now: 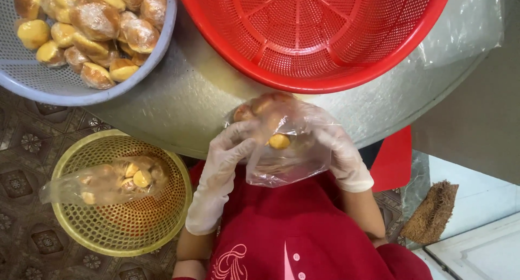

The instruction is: Packing small pastries from a red basket into a clear plastic bag on a metal table.

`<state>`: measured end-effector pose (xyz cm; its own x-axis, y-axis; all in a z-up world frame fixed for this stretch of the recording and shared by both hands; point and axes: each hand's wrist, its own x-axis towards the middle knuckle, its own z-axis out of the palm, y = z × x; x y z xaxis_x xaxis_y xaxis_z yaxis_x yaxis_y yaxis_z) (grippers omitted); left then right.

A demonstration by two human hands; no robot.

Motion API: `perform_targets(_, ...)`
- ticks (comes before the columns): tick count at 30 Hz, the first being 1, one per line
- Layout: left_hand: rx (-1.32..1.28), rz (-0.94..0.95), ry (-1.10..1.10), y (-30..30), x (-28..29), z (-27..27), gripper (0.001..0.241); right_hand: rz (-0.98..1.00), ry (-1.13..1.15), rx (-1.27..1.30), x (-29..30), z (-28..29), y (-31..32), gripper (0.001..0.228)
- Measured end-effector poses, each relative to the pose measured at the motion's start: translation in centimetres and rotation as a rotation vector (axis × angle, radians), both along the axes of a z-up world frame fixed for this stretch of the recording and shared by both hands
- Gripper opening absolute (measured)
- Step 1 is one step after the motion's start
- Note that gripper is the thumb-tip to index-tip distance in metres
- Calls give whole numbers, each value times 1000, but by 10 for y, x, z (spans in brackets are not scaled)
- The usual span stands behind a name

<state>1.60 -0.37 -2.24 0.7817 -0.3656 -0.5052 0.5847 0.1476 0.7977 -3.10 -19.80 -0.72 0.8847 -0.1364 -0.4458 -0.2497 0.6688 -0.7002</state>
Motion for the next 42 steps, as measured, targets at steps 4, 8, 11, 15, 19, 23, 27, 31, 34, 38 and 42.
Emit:
perform_targets(4,-76,77,104,0,-2,-16,5,-150,-4,313,-17,-47,-1,6)
perform_targets(8,-355,156,236,-5,10,3,14,-86,-20,500,-23,-77,-11,11)
perform_targets(11,-480,144,297,-10,14,9,16,-73,-113,718,-21,-80,-9,18)
perform_targets(15,-607,287,473,-8,8,-1,16,-20,-170,958,-19,-101,-13,13)
perform_targets(19,-757,322,538,-1,1,-33,13,-119,-148,954,-17,-92,-5,14)
perform_targets(23,-1020,332,607,-3,0,-40,8,-189,-112,1020,-18,-82,0,18)
perform_targets(27,-1072,357,612,-2,2,-42,27,-123,-51,963,-14,-87,-5,29)
perform_targets(31,-678,201,216,2,5,-8,57,-126,86,631,-29,-98,-13,49)
perform_targets(34,-486,139,135,17,1,-34,58,-5,-47,57,-33,-88,-21,62)
perform_targets(38,43,83,-287,25,-6,-22,49,39,-10,-779,-46,-61,-26,54)
perform_targets(42,578,28,-1105,21,-13,-14,28,-265,-252,-1077,-58,-52,-30,36)
